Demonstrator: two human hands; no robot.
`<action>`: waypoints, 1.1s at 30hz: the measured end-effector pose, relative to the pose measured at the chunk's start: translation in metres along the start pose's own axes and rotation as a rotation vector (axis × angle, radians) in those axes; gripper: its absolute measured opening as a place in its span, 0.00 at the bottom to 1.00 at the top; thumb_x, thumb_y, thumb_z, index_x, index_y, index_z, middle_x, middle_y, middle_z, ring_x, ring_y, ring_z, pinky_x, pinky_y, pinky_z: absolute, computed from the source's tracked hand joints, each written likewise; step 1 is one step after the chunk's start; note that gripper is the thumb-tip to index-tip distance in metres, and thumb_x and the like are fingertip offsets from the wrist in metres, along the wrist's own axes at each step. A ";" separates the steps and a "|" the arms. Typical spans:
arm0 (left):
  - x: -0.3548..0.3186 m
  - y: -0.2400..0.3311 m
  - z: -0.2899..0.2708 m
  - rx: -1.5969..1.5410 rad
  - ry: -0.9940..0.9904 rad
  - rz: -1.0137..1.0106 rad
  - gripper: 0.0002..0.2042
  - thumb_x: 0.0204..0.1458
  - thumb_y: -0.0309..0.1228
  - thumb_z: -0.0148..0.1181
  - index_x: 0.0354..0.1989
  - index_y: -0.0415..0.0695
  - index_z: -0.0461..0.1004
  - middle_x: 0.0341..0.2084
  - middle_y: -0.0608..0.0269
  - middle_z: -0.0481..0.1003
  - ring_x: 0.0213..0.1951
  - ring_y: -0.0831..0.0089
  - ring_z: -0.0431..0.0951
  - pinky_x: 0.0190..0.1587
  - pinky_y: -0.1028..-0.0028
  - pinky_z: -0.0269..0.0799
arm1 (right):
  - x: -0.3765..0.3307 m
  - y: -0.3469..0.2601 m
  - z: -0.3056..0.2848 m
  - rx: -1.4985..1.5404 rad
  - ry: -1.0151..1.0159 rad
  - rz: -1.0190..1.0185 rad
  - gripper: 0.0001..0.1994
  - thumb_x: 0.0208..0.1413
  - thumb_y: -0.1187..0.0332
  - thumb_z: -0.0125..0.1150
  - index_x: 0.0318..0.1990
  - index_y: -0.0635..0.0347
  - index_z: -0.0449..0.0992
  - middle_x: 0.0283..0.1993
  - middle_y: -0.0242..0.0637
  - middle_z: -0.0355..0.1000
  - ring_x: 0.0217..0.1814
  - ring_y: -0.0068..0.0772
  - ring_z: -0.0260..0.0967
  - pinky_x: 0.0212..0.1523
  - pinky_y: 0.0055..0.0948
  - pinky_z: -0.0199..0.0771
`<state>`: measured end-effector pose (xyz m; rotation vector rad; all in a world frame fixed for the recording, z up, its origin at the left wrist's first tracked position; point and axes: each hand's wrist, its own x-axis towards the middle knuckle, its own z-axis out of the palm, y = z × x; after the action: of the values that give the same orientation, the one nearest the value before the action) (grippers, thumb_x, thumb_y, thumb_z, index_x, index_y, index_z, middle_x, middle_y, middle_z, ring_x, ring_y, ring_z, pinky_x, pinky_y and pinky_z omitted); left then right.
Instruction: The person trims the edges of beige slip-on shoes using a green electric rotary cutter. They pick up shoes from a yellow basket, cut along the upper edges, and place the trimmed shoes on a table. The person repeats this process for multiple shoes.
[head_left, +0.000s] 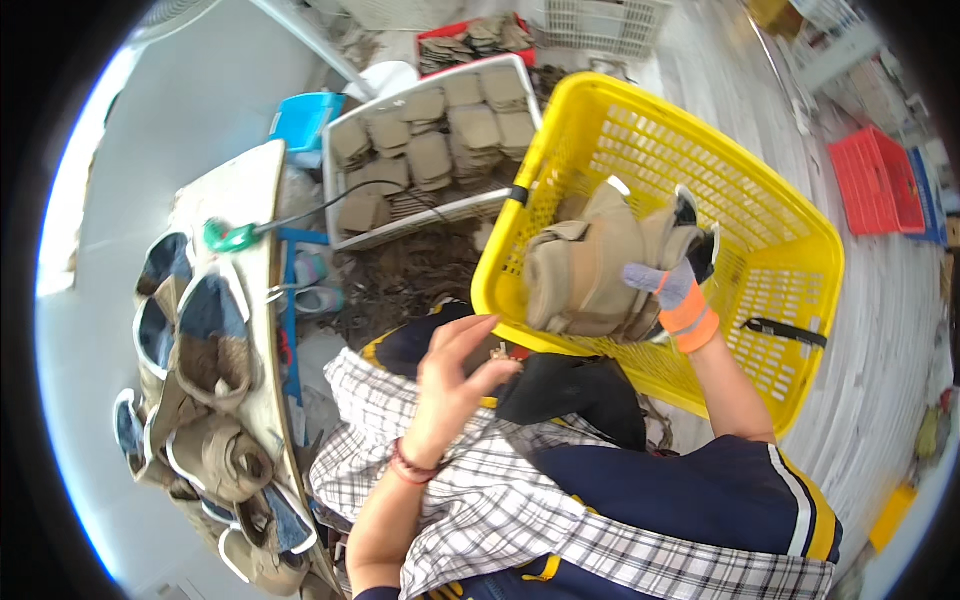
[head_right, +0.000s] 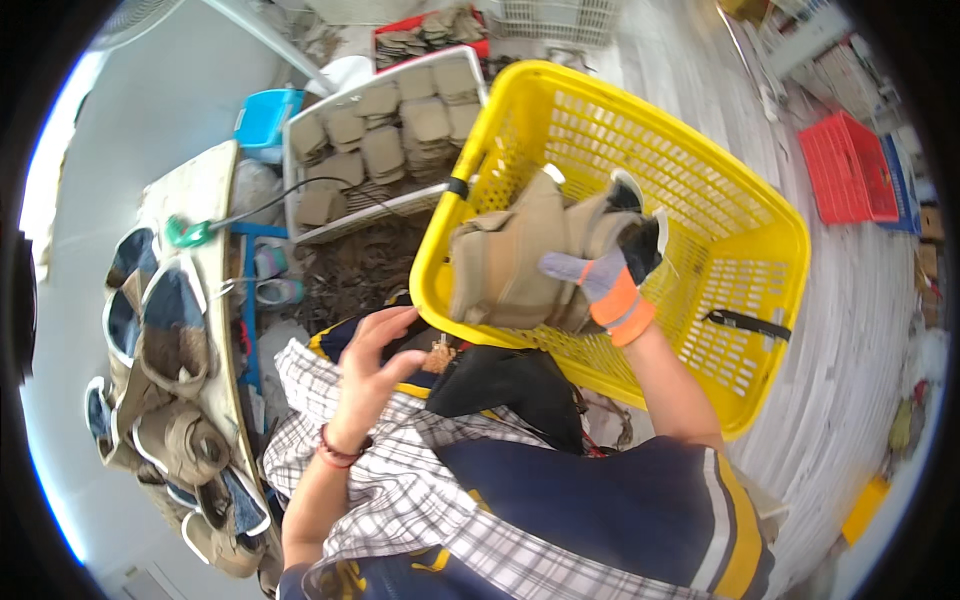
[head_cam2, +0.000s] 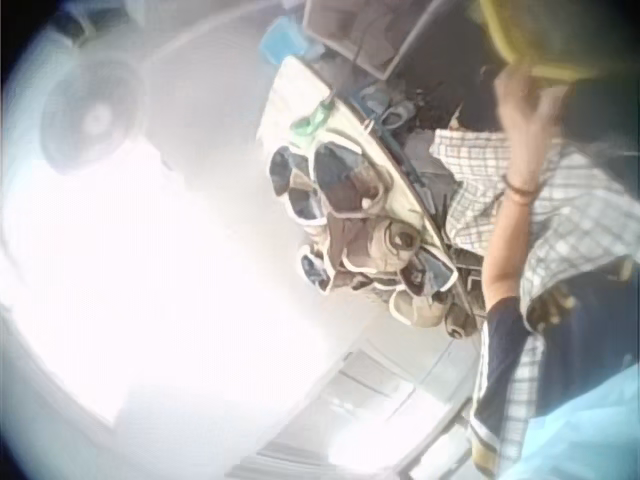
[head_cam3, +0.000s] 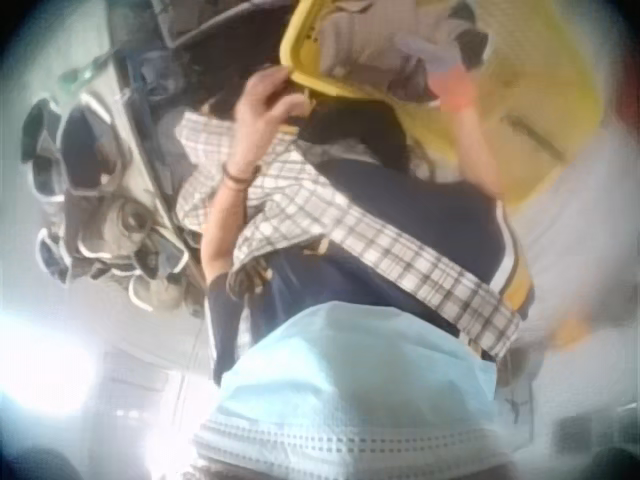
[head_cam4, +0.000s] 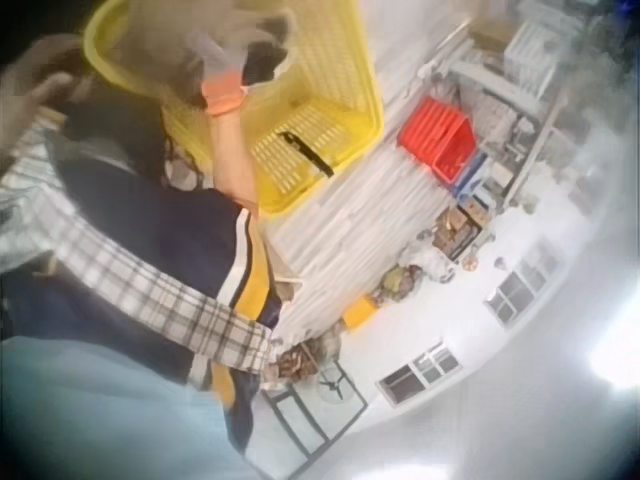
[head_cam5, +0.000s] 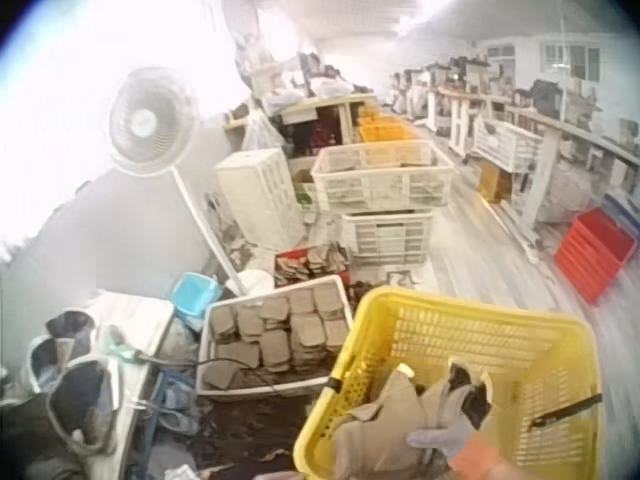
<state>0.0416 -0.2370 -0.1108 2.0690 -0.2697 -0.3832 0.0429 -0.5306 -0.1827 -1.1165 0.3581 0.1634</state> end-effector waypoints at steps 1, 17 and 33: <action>-0.001 0.009 0.002 -0.014 0.045 0.014 0.23 0.38 0.33 0.71 0.44 0.37 0.75 0.46 0.53 0.72 0.49 0.59 0.69 0.52 0.68 0.65 | 0.002 -0.013 0.033 -0.057 -0.097 -0.019 0.28 0.44 0.76 0.68 0.56 0.64 0.66 0.51 0.37 0.71 0.52 0.33 0.69 0.53 0.34 0.71; -0.300 -0.069 -0.112 -1.351 0.905 0.085 0.27 0.48 0.25 0.56 0.59 0.35 0.59 0.54 0.53 0.68 0.54 0.57 0.70 0.58 0.58 0.64 | -0.027 0.018 0.386 -0.486 -1.524 0.319 0.23 0.42 0.64 0.72 0.46 0.65 0.74 0.40 0.35 0.74 0.42 0.23 0.69 0.44 0.27 0.71; -0.480 -0.060 -0.075 -1.346 1.676 0.764 0.18 0.60 0.36 0.48 0.54 0.38 0.63 0.26 0.65 0.65 0.24 0.76 0.60 0.27 0.72 0.57 | 0.020 0.011 0.450 -0.821 -0.987 -0.283 0.13 0.58 0.59 0.55 0.38 0.62 0.76 0.30 0.27 0.73 0.31 0.18 0.68 0.31 0.17 0.65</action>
<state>-0.3726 0.0173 -0.0505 0.3554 0.2274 1.2777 0.1479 -0.1222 -0.0243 -1.7094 -0.8212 0.6114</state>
